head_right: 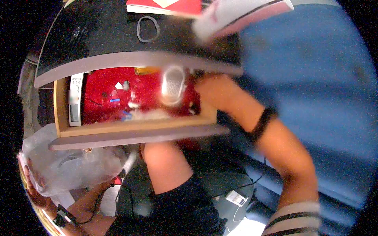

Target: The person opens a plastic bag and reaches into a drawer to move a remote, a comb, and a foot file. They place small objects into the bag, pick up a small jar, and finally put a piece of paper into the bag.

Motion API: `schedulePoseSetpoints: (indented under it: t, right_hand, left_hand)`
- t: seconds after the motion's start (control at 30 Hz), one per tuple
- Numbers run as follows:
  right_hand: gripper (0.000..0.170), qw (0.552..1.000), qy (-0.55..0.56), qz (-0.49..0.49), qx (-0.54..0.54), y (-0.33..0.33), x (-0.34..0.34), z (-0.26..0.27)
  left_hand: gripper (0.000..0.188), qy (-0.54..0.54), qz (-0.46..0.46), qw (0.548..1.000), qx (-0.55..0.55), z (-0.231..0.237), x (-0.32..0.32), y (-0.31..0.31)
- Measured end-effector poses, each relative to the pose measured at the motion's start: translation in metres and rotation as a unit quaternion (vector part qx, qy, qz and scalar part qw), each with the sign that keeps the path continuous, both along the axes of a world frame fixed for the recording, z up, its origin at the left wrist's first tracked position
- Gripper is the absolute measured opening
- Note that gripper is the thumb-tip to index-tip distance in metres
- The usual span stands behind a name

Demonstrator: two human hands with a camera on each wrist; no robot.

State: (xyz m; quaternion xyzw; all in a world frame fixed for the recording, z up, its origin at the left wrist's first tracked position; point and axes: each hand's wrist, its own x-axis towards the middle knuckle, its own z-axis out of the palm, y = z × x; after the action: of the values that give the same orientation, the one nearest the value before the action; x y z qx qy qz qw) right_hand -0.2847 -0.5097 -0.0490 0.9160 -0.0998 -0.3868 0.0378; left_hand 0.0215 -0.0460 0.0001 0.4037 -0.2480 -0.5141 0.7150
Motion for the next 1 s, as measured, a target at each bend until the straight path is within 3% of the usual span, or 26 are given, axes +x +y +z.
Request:
schedulePoseSetpoints:
  t: [0.07,0.1,0.17,0.27,0.33,0.4,0.5,0.57,0.6,0.7,0.77,0.8,0.87,0.93,1.0]
  right_hand:
    - [0.026,0.999,-0.002,-0.017,-0.030,-0.006,-0.002,-0.001]
    - [0.024,0.998,-0.039,0.004,-0.046,-0.004,-0.003,-0.004]
    - [0.022,0.990,-0.112,0.044,-0.076,0.003,-0.006,-0.011]
    - [0.028,0.992,-0.093,-0.045,-0.074,0.010,0.007,-0.020]
    - [0.033,0.990,-0.092,-0.094,-0.052,0.018,0.013,-0.028]
    - [0.036,0.987,-0.080,-0.142,-0.002,0.021,0.015,-0.028]
    - [0.035,0.956,-0.045,-0.244,0.155,0.023,0.015,-0.025]
    - [0.032,0.980,-0.026,-0.153,0.123,0.024,0.012,-0.027]
    - [0.031,0.988,-0.016,-0.106,0.107,0.025,0.012,-0.028]
    - [0.026,0.964,0.079,-0.184,0.178,0.029,0.018,-0.030]
    - [0.023,0.954,0.107,-0.211,0.186,0.033,0.024,-0.023]
    - [0.025,0.958,0.117,-0.188,0.180,0.035,0.027,-0.019]
    - [0.027,0.966,0.135,-0.144,0.166,0.037,0.031,-0.012]
    - [0.030,0.965,0.118,-0.156,0.176,0.037,0.032,-0.015]
    - [0.032,0.961,0.103,-0.173,0.191,0.037,0.033,-0.018]
  left_hand:
    - [0.048,-0.087,0.027,0.995,0.031,-0.003,0.001,0.005]
    - [0.052,-0.168,0.090,0.978,0.087,-0.018,0.016,0.050]
    - [0.061,-0.191,0.131,0.968,0.102,-0.026,0.019,0.068]
    - [0.072,-0.071,0.118,0.990,0.032,-0.023,0.010,0.048]
    - [0.076,-0.055,0.173,0.982,0.060,-0.027,0.012,0.061]
    - [0.077,-0.040,0.219,0.971,0.084,-0.030,0.014,0.071]
    - [0.076,-0.037,0.209,0.976,0.058,-0.035,0.018,0.077]
    - [0.075,-0.052,0.233,0.969,0.066,-0.036,0.016,0.075]
    - [0.074,-0.065,0.273,0.955,0.093,-0.033,0.008,0.067]
    - [0.072,-0.250,0.316,0.889,0.216,-0.040,0.008,0.067]
    - [0.071,-0.255,0.289,0.900,0.202,-0.042,0.010,0.074]
    - [0.070,-0.176,0.261,0.939,0.139,-0.038,0.010,0.072]
    - [0.069,-0.071,0.205,0.974,0.058,-0.036,0.014,0.071]
    - [0.069,-0.022,0.159,0.987,0.028,-0.036,0.020,0.074]
    - [0.069,-0.039,0.182,0.982,0.034,-0.035,0.016,0.071]
